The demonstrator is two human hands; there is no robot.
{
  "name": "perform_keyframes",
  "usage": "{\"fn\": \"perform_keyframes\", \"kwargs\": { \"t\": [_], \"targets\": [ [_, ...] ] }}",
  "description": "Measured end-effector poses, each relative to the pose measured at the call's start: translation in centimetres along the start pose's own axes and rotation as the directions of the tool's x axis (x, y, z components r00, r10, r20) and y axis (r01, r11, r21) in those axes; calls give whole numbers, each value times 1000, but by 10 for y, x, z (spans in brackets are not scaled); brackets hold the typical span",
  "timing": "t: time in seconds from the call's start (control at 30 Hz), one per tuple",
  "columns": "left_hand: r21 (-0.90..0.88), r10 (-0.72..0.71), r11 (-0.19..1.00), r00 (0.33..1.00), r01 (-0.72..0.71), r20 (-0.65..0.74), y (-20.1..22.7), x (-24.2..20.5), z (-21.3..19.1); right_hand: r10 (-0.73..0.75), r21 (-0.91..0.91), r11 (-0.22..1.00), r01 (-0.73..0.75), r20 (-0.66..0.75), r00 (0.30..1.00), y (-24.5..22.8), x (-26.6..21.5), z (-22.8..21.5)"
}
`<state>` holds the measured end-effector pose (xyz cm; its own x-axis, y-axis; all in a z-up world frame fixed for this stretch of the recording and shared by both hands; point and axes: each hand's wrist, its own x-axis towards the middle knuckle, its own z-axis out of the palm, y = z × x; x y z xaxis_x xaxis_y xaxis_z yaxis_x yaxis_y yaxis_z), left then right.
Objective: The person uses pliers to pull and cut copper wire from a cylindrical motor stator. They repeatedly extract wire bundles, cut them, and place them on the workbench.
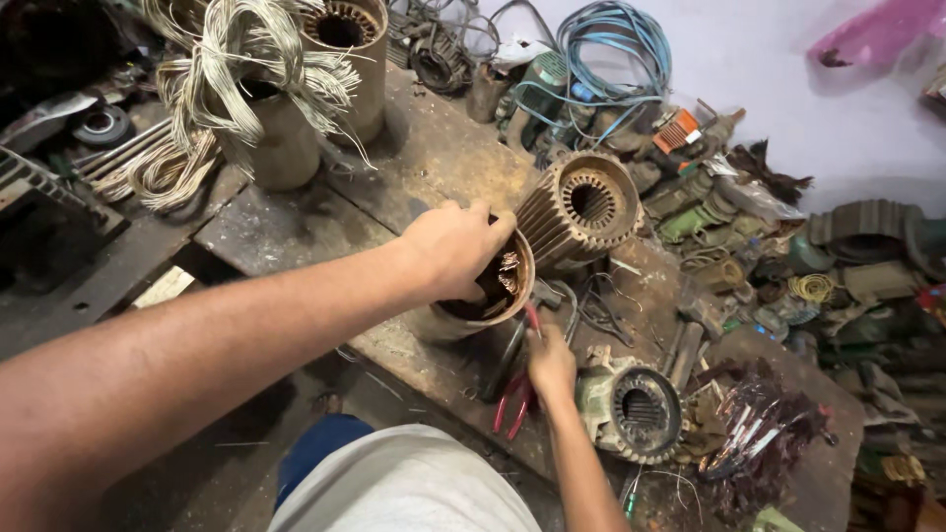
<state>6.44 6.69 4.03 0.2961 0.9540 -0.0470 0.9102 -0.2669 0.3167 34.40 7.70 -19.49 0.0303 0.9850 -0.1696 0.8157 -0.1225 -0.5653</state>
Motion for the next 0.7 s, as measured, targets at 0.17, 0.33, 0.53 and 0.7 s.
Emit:
{"fn": "perform_keyframes", "kwargs": {
  "t": [0.17, 0.33, 0.53, 0.7],
  "targets": [
    [40, 75, 997, 995, -73, -61, -6, 1, 9, 66, 72, 996, -58, -112, 992, -14, -77, -70],
    [135, 139, 984, 976, -117, -168, -8, 2, 21, -80, -10, 997, 80, -270, 960, -16, -143, -162],
    [-61, 75, 995, 995, -79, -69, -14, -1, 10, -224, -108, 973, 206, -201, 954, -93, -181, -214],
    [-192, 87, 969, 937, -158, -337, -30, -30, -3, -585, -526, 657, 540, 97, 805, -189, -163, -234]
  ]
}}
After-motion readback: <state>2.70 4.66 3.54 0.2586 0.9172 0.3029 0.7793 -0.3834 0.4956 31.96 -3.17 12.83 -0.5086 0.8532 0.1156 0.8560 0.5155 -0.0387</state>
